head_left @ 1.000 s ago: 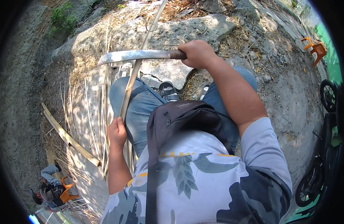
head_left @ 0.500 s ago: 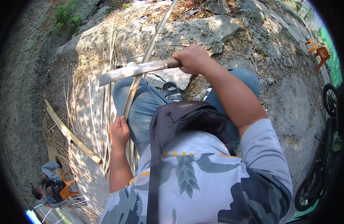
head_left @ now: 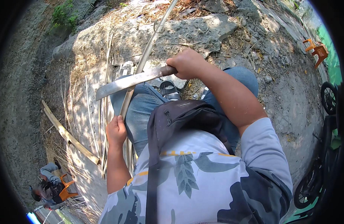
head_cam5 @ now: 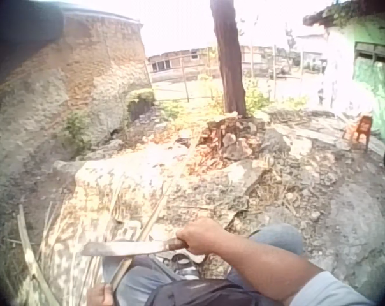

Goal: The person shaves a strip of bamboo using a knife.

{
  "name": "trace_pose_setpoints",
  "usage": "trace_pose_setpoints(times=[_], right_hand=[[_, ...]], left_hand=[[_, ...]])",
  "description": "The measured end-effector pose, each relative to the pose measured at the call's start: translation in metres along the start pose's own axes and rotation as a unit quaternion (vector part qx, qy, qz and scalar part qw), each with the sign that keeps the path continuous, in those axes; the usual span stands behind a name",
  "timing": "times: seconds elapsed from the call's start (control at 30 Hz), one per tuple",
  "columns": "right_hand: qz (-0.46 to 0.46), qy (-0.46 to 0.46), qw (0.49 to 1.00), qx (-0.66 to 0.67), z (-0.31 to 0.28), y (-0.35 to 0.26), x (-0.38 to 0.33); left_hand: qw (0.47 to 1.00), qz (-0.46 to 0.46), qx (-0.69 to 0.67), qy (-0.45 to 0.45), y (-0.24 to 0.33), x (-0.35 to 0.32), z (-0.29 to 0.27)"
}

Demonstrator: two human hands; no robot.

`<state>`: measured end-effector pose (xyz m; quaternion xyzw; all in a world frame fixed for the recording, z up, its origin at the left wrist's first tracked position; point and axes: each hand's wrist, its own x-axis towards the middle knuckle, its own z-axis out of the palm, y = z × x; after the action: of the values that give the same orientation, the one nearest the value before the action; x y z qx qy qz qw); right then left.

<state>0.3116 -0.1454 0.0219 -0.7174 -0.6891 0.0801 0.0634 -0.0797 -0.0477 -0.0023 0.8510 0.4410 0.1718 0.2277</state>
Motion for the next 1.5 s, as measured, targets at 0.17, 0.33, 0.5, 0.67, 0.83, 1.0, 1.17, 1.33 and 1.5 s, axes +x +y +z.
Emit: trace_pose_setpoints(times=[0.17,0.33,0.5,0.67,0.83,1.0,1.17,1.33,1.5], right_hand=[[0.112,0.061,0.99,0.065,-0.006,0.037,-0.005],[0.165,0.082,0.975,0.125,-0.004,0.047,-0.012],[0.107,0.046,0.99,0.079,-0.006,0.021,-0.011],[-0.017,0.065,0.998,0.013,0.003,0.012,-0.001],[0.166,0.097,0.975,0.112,-0.01,0.05,-0.005],[0.228,0.064,0.963,0.129,-0.006,0.057,-0.012],[0.061,0.075,0.992,0.077,-0.01,0.024,-0.012],[-0.06,0.063,0.996,0.002,0.005,0.009,0.001],[0.151,0.069,0.981,0.098,-0.008,0.05,-0.005]], left_hand=[[0.999,0.025,-0.03,0.029,-0.015,-0.005,0.012],[0.999,0.027,-0.037,0.026,-0.011,-0.002,0.011],[0.999,0.006,-0.041,-0.003,-0.012,0.0,0.005],[1.0,-0.004,-0.023,-0.005,-0.01,-0.001,0.006],[0.999,0.025,-0.031,0.032,-0.011,-0.005,0.013],[0.998,0.026,-0.05,0.018,-0.015,-0.003,0.011],[0.998,0.01,-0.06,0.006,-0.01,-0.003,0.007],[0.999,0.01,-0.034,0.012,-0.012,-0.002,0.008],[0.998,0.018,-0.057,0.03,-0.01,-0.005,0.012]])
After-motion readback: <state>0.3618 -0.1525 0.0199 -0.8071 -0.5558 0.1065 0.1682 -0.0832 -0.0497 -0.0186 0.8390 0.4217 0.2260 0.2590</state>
